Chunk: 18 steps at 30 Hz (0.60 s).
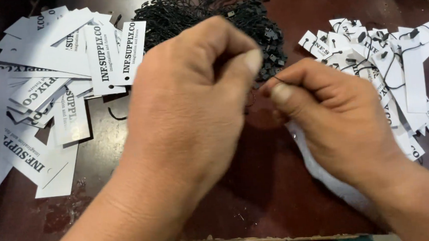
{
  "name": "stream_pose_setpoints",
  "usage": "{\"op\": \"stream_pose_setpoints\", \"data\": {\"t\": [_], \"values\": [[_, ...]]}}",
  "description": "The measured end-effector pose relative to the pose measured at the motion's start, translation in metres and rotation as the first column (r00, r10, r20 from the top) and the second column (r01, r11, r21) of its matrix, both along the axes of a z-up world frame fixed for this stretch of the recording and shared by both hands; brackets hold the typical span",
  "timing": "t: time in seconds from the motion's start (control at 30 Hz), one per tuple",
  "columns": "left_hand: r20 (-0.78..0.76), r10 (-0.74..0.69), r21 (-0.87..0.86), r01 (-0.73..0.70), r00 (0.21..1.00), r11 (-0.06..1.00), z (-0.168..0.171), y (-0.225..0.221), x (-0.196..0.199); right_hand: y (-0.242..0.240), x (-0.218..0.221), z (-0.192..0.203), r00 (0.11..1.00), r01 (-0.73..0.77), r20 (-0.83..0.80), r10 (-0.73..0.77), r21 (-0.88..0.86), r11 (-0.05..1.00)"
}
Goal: Attaching brand tags to plastic fastener strings by threading them through holes and snapping the ends together.
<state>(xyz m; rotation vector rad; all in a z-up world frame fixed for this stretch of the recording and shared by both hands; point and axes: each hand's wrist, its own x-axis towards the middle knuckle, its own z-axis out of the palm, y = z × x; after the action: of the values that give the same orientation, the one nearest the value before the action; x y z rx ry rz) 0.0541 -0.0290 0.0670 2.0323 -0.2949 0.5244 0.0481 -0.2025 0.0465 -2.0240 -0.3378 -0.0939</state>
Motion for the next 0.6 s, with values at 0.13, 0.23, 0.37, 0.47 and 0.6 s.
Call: {"op": "stream_pose_setpoints", "data": {"t": [0.13, 0.23, 0.37, 0.47, 0.6], "values": [[-0.305, 0.072, 0.174, -0.019, 0.95, 0.985, -0.008, 0.016, -0.002, -0.018, 0.005, 0.007, 0.992, 0.123, -0.023, -0.123, 0.032, 0.992], [-0.312, 0.104, 0.225, -0.033, 0.944, 0.974, -0.018, 0.021, -0.003, -0.026, 0.009, 0.008, 0.989, 0.146, 0.006, -0.149, 0.146, 0.978], [-0.379, 0.202, 0.14, -0.16, 0.903, 0.977, -0.01, 0.017, -0.01, -0.016, 0.002, 0.016, 0.971, 0.223, -0.048, -0.235, -0.178, 0.958], [-0.015, 0.038, 0.243, -0.033, 0.999, 0.97, -0.024, 0.016, -0.008, -0.009, -0.008, 0.01, 0.976, 0.032, 0.218, 0.019, -0.227, 0.973], [0.152, -0.071, 0.291, 0.024, 0.986, 0.956, -0.019, 0.001, -0.022, 0.014, -0.017, 0.021, 0.984, -0.137, 0.122, 0.129, 0.059, 0.989]]}}
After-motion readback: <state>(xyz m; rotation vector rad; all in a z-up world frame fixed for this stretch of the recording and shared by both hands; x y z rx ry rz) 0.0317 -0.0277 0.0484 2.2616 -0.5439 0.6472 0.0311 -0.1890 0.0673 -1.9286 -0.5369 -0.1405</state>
